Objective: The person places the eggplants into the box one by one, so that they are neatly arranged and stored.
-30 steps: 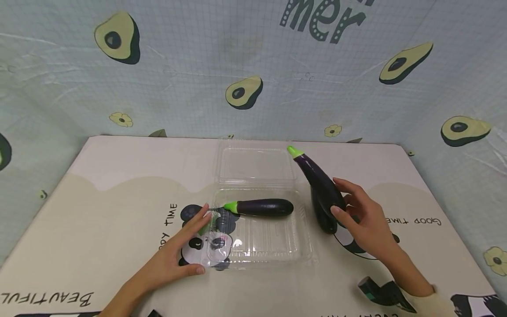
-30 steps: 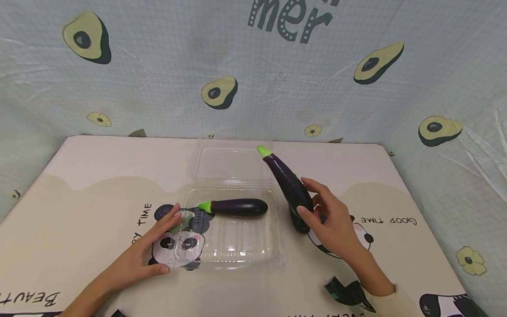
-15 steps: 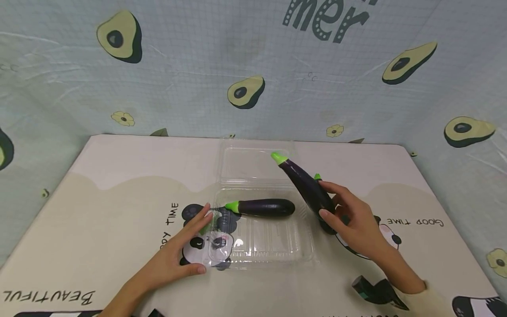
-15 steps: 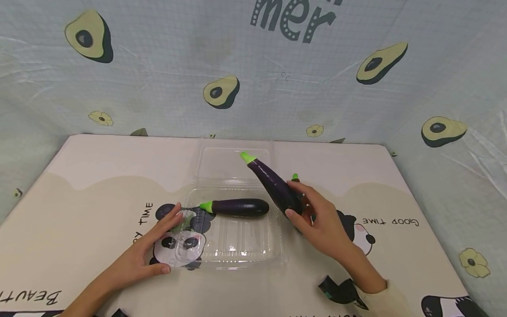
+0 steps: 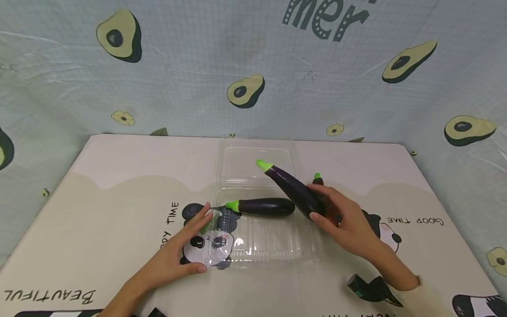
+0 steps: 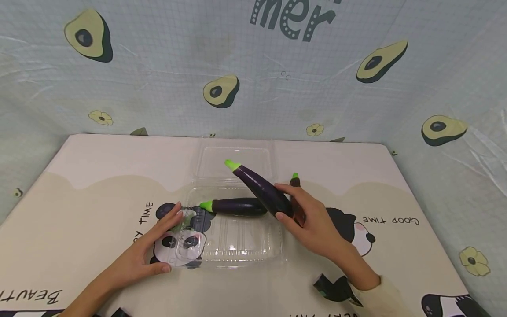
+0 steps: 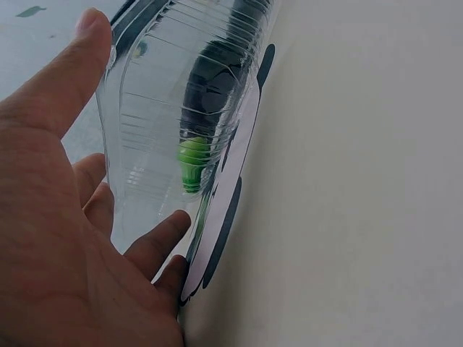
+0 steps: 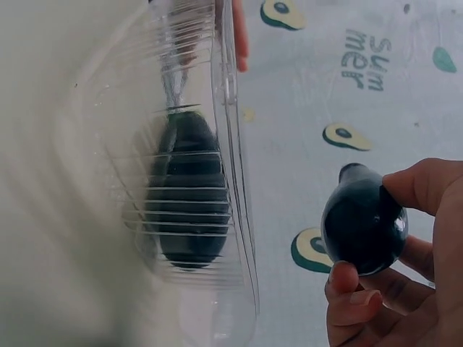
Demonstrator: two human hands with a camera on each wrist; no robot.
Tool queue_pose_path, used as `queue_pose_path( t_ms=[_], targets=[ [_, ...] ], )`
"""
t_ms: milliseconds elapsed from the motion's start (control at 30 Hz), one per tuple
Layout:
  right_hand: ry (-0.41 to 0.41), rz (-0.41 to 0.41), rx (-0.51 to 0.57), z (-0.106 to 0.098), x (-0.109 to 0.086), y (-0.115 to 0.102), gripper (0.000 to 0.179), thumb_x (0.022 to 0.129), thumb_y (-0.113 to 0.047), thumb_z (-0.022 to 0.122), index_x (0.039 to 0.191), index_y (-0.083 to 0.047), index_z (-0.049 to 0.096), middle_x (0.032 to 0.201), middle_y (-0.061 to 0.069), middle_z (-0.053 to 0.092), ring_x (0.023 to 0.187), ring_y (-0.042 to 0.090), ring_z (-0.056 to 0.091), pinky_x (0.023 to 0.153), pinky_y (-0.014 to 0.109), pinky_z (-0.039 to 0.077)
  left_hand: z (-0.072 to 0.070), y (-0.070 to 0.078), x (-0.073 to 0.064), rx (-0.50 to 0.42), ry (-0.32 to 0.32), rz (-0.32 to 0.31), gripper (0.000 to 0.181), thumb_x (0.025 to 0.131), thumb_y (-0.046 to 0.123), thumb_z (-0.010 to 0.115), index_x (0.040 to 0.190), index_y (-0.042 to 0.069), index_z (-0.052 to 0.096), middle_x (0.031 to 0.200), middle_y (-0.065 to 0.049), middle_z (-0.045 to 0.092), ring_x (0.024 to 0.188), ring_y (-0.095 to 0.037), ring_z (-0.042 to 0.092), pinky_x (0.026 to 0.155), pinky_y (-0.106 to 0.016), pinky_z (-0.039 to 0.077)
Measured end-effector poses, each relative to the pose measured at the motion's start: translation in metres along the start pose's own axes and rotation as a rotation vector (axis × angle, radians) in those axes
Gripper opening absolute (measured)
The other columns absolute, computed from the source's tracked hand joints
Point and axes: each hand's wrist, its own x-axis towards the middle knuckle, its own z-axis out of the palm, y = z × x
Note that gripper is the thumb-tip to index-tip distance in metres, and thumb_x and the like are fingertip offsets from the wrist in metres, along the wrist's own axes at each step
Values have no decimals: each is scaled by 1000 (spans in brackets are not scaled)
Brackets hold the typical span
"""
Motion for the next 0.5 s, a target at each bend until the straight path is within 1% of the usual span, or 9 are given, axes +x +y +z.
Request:
queue_pose_path(
  t_ms=[100,200,300,367,500],
  targets=[
    [-22,-13,-6,2,1,-1,61,84,-3,71,139,-18,47,90,-4,55,61,7,48,47,23,41,0,0,0,0,-4,-3,96,72,24,81,151,13,28,160,-3,12,145,-21,12,111,-39,16],
    [-46,-32,-14,4,2,-1,60,85,-5,71,139,-18,48,93,-6,55,61,6,46,47,22,39,0,1,0,-6,-2,-6,96,72,24,81,151,12,28,160,-3,12,145,-20,12,110,-31,14],
    [-73,-52,-20,6,3,0,60,85,-6,72,138,-18,49,103,-7,56,59,7,45,47,20,38,0,1,1,-9,2,-4,96,71,23,82,151,11,29,160,-3,12,145,-21,12,109,-26,13],
    [-90,-68,-25,8,4,0,59,85,-8,72,138,-18,49,105,-8,55,57,10,44,47,19,37,0,1,1,-9,3,-7,96,71,23,82,151,11,29,160,-2,12,145,-22,12,109,-28,13],
    [-120,-87,-38,12,6,0,56,85,-11,72,136,-18,52,105,-11,56,52,13,42,47,17,36,1,1,1,-9,4,-15,97,71,23,82,151,12,28,160,-2,11,145,-24,13,110,-35,15]
  ],
)
